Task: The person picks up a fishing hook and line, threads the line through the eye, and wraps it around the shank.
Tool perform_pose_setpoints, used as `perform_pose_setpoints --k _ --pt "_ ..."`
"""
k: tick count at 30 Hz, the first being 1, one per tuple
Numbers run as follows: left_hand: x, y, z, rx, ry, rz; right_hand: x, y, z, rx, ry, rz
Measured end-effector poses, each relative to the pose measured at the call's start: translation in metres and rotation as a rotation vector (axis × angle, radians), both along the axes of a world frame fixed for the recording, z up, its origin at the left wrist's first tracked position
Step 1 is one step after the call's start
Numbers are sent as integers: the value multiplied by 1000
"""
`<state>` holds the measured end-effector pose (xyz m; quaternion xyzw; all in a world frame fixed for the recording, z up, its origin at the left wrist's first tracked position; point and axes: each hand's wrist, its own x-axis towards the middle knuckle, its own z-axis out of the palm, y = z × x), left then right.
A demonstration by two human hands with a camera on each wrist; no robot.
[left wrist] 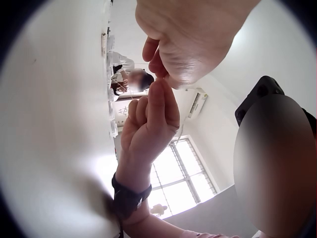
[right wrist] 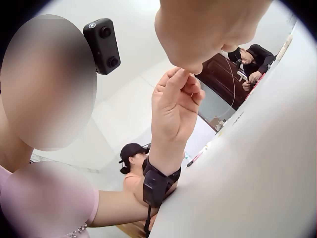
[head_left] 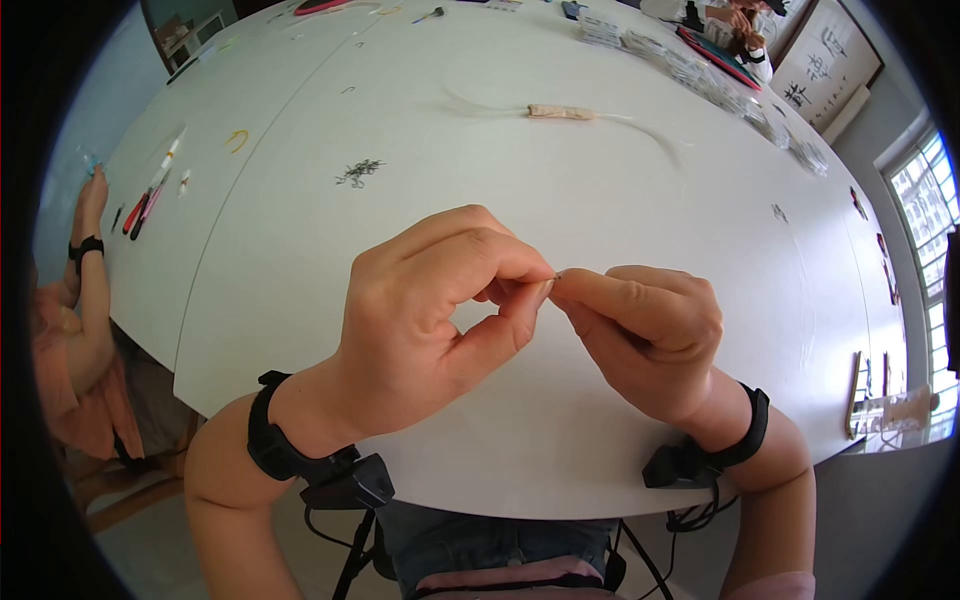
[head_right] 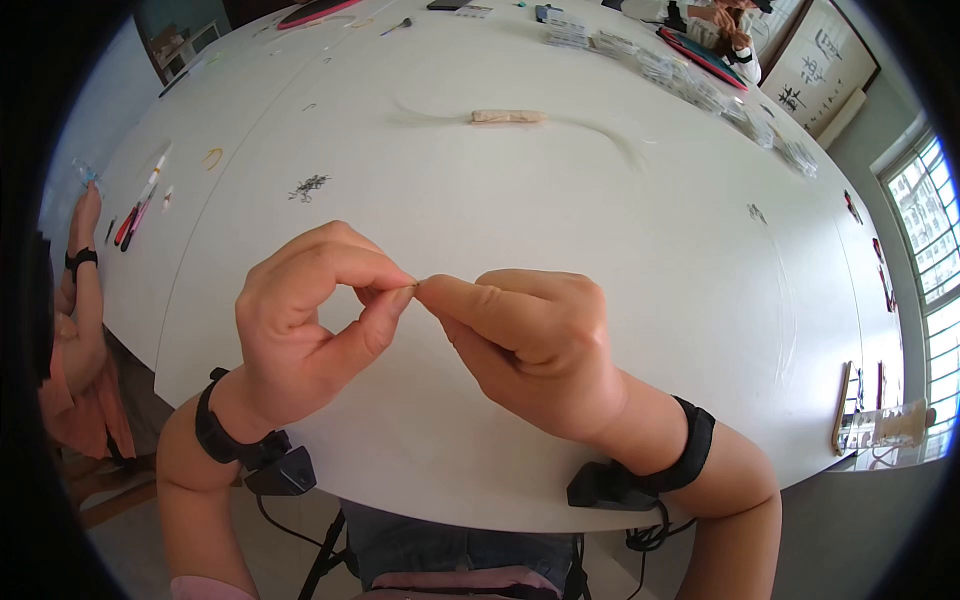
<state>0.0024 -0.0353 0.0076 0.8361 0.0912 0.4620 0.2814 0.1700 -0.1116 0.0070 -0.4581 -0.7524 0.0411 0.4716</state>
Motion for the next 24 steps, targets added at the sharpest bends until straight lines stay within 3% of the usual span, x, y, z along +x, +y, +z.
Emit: perform_pose_setpoints --k 7,13,15,19,24 --pt "2 -1 -2 -47 4 3 2 -1 0 -3 -96 8" --pt "-2 0 0 -173 29 -24 -1 -1 -4 -56 117 -47" --pt "-3 1 1 -198 46 -8 -2 -4 4 -233 176 -123" --pt "-4 1 0 -262 77 15 1 -2 0 -219 128 -140" --pt "-4 -1 1 -371 92 -12 -2 -2 -1 -237 254 -144"
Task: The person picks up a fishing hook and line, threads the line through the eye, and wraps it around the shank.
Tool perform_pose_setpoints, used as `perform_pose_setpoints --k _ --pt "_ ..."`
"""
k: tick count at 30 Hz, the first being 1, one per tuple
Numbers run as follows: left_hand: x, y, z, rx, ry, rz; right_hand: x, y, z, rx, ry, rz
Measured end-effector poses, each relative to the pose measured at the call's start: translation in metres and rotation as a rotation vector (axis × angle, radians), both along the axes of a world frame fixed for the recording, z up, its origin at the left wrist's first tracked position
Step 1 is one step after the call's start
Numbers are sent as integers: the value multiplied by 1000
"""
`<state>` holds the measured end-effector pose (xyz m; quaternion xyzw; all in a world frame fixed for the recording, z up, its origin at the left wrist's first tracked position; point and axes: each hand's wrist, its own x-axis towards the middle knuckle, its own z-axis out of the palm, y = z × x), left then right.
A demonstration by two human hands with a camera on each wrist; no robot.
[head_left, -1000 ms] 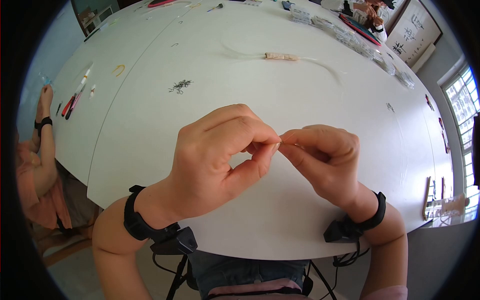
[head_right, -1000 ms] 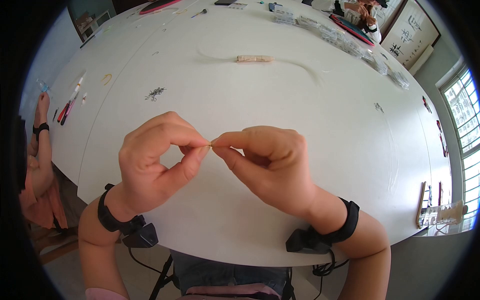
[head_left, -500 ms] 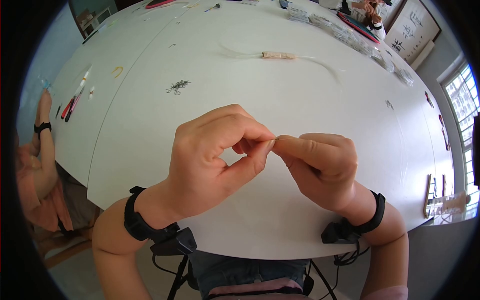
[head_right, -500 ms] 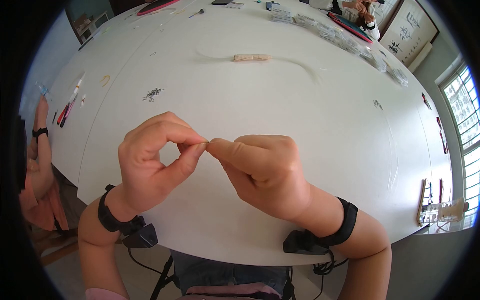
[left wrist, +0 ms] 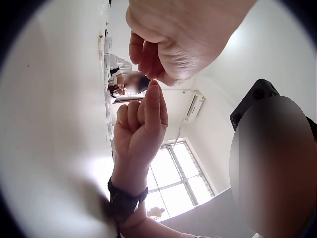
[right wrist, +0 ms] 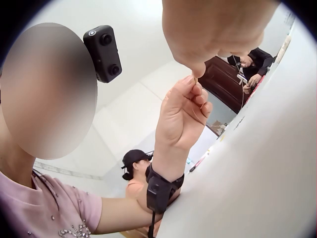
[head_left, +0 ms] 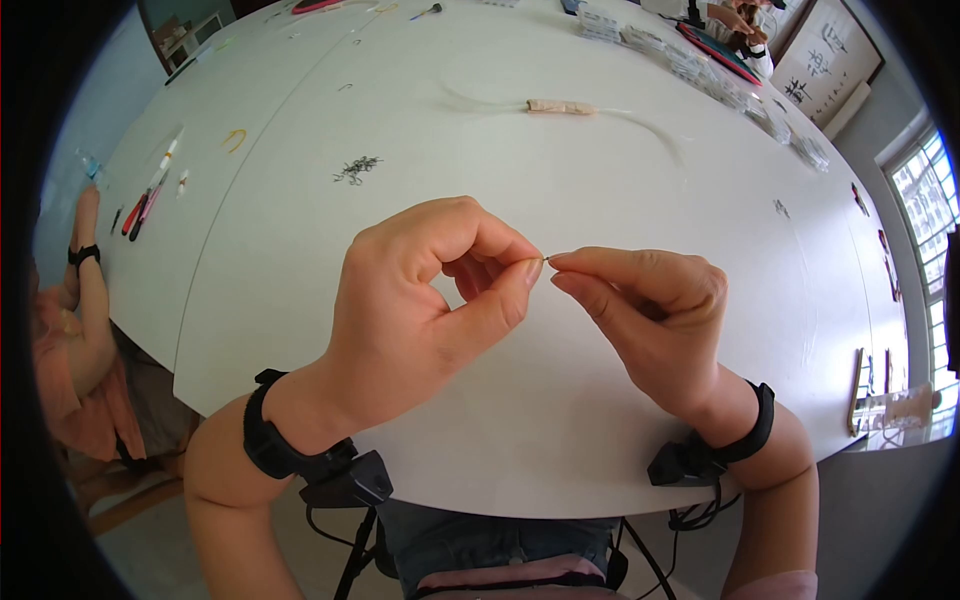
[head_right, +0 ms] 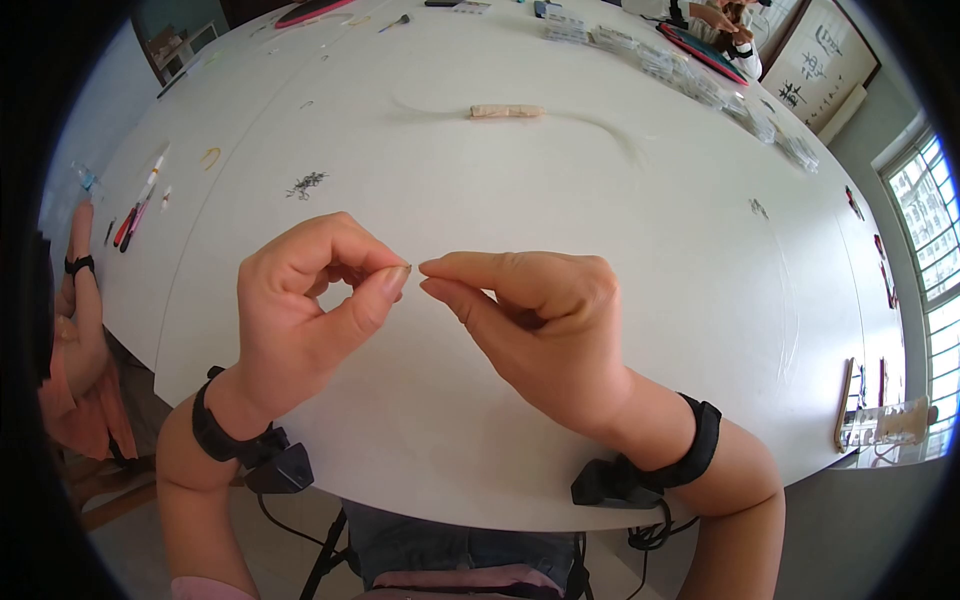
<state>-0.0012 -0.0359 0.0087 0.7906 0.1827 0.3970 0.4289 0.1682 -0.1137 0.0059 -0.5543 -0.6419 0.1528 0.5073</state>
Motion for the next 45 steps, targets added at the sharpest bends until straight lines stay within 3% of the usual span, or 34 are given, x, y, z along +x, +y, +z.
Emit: perform_pose_setpoints --k 4,6,10,15,25,27,37,39,45 --pt "0 -1 0 -62 9 -30 4 0 2 -95 39 18" --pt "0 0 -2 -54 8 -31 3 4 -7 3 188 127" --pt "1 0 -3 -53 1 -27 0 -2 3 -89 80 57" --pt "2 -1 -2 -73 8 -16 -5 -5 6 -13 -42 -11" --pt "2 -1 -2 -76 -2 -12 -7 -3 3 -64 136 7" --pt "2 -1 -2 -83 2 -18 -6 -5 6 -35 -45 -27" --pt "3 -2 -4 -132 -3 -27 -3 0 -1 133 -177 -9" --pt "3 -2 -4 -119 7 -20 -4 -5 3 -80 -54 -64" --pt "3 -2 -4 -103 -4 -7 -5 -2 -4 -134 207 2"
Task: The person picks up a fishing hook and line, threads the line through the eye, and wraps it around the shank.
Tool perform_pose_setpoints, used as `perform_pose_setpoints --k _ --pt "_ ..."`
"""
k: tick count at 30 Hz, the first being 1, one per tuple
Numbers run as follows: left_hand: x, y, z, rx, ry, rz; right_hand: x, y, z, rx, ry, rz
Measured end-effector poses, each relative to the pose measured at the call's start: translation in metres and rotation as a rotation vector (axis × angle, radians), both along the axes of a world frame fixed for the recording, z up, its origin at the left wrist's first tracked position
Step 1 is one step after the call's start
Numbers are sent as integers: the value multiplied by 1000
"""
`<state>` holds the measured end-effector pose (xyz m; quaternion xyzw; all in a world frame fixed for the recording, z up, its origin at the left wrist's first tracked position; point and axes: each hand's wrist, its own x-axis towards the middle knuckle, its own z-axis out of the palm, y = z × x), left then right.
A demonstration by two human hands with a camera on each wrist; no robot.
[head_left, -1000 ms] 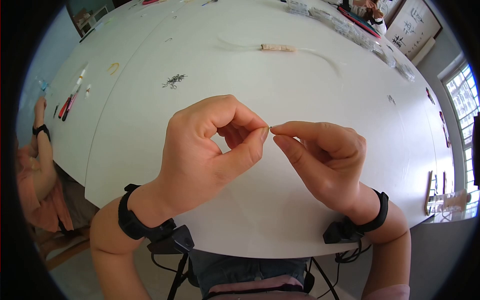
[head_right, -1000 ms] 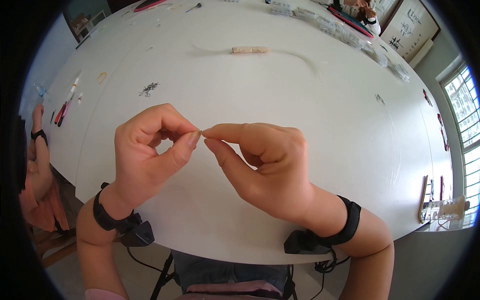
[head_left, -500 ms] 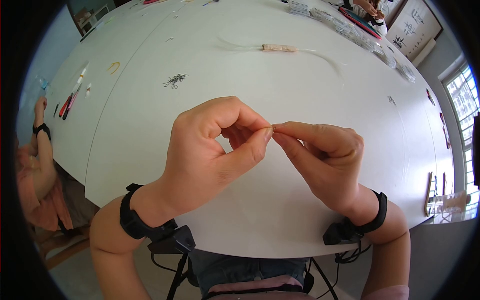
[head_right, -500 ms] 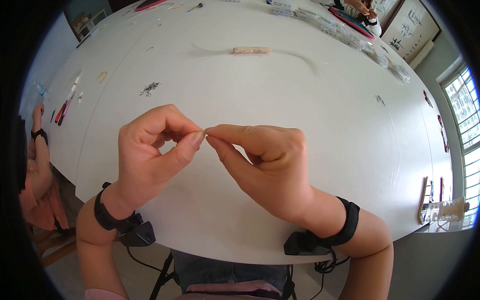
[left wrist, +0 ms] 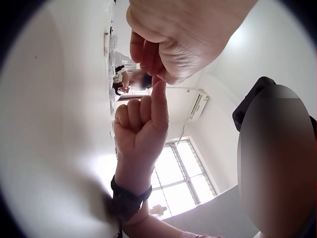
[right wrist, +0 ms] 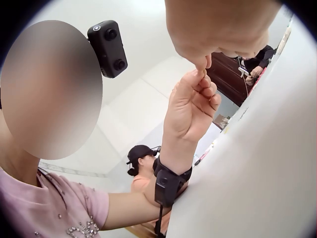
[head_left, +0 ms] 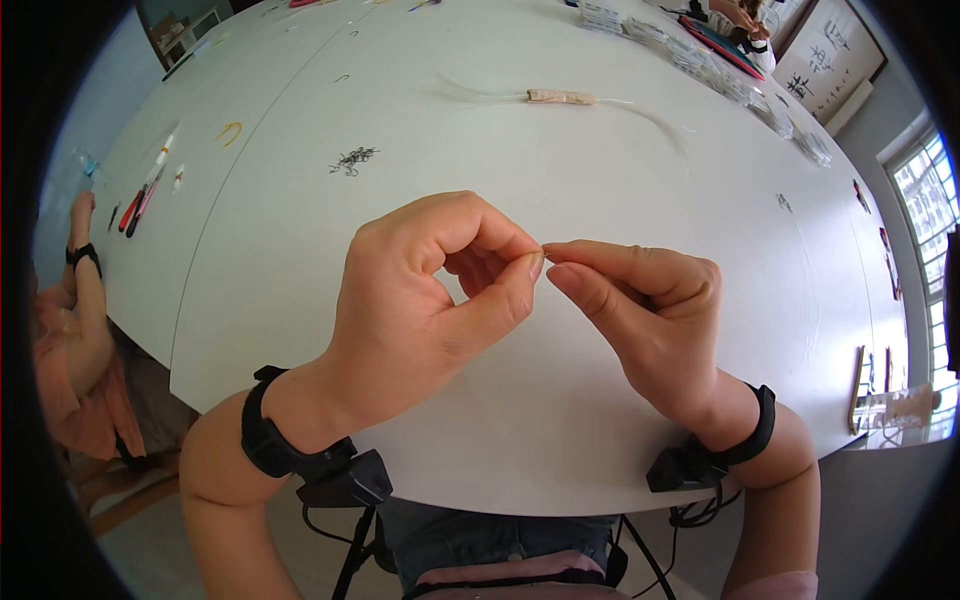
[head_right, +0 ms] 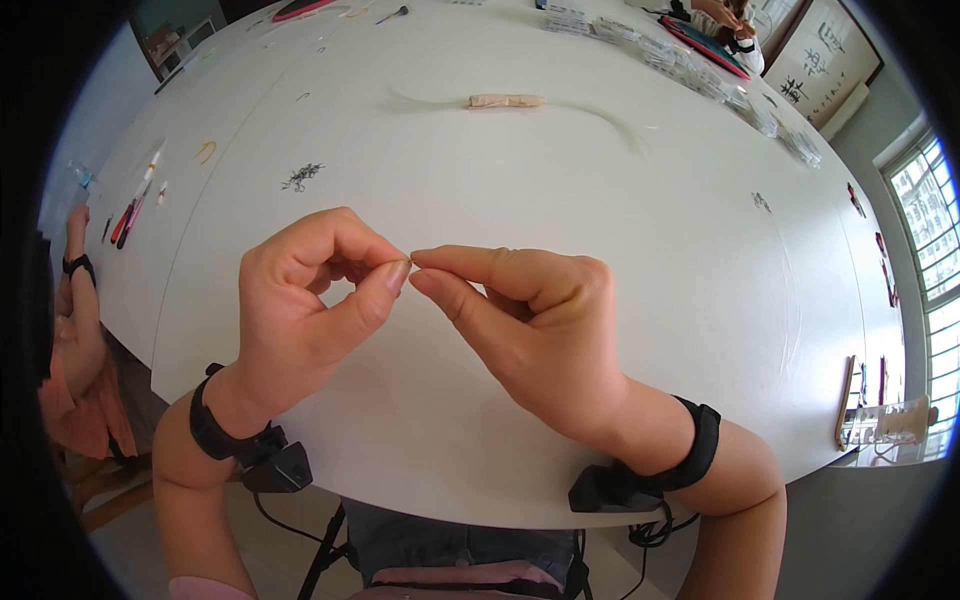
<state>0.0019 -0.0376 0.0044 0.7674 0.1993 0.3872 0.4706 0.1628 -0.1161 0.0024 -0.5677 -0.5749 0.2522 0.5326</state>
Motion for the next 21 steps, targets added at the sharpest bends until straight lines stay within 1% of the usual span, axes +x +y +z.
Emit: perform_pose_setpoints --k 4,6,7,9,10,12,13,15,16,18,19,21 --pt "0 0 0 -7 -8 3 -1 2 0 11 11 9" --pt "-1 -1 1 -19 -13 -21 2 3 -2 -89 175 58" --pt "-1 -1 1 -31 -19 -45 4 4 -1 -89 176 58" --pt "0 -1 1 -28 -10 -35 8 5 1 -212 536 192" --pt "-1 -1 1 -25 -2 -24 8 4 1 -212 536 192" --pt "0 -1 1 -34 -3 -17 8 2 -1 -125 243 77" --pt "0 -1 1 -42 -4 -13 7 1 0 -126 243 78" --pt "0 0 1 -48 -9 -6 6 -2 3 -26 -59 22" --pt "0 0 1 -55 -13 0 5 -2 4 -26 -59 22" --pt "0 0 1 -53 -8 9 3 -1 5 79 -208 -41" --pt "0 0 1 -51 -4 17 2 0 5 79 -208 -41" --pt "0 0 0 -50 -8 17 1 2 4 277 -398 -75"
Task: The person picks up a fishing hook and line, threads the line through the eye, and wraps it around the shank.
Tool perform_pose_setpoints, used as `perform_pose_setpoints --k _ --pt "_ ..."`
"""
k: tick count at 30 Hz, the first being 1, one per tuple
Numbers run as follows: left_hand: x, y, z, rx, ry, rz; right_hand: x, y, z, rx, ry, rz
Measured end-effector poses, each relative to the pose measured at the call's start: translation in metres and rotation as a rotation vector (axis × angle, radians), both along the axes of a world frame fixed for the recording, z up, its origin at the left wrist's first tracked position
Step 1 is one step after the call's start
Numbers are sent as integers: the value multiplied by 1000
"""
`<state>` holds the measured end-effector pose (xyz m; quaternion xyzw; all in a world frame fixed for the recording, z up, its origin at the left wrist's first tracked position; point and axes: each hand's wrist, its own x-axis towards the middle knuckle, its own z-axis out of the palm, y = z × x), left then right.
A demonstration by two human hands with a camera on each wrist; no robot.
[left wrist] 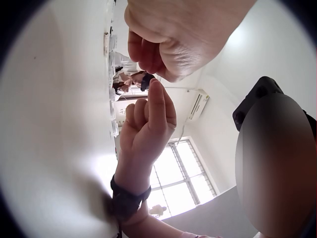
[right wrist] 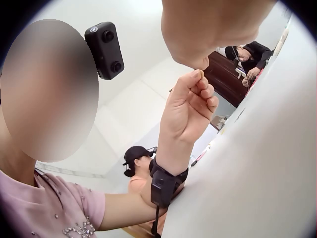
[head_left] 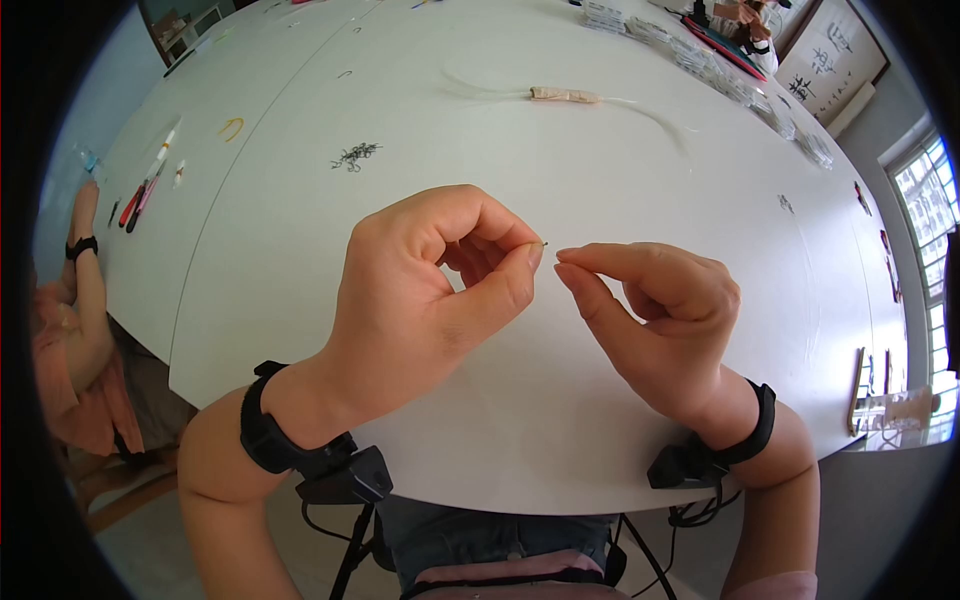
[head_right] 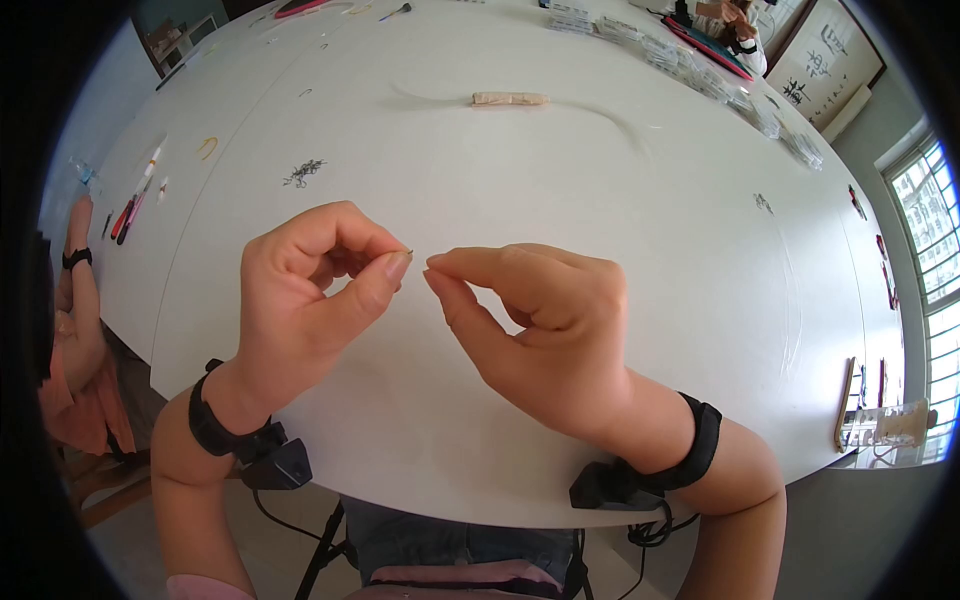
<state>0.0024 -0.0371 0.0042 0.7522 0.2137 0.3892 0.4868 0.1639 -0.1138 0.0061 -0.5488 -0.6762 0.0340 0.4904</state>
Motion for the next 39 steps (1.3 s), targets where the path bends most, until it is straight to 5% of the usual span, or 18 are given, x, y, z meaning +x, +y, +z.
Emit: perform_pose_setpoints --k 7,14,22,34,39 --pt "-1 1 -1 -155 10 5 2 -3 2 -66 -38 -28" --pt "-1 1 2 -187 31 -19 8 1 0 -142 302 69" --pt "-1 0 3 -164 55 -60 10 5 5 -519 667 215" --pt "0 -1 2 -151 40 -86 16 4 2 -665 1053 444" --pt "-1 -1 3 -162 42 -49 16 5 -2 -566 1112 371"
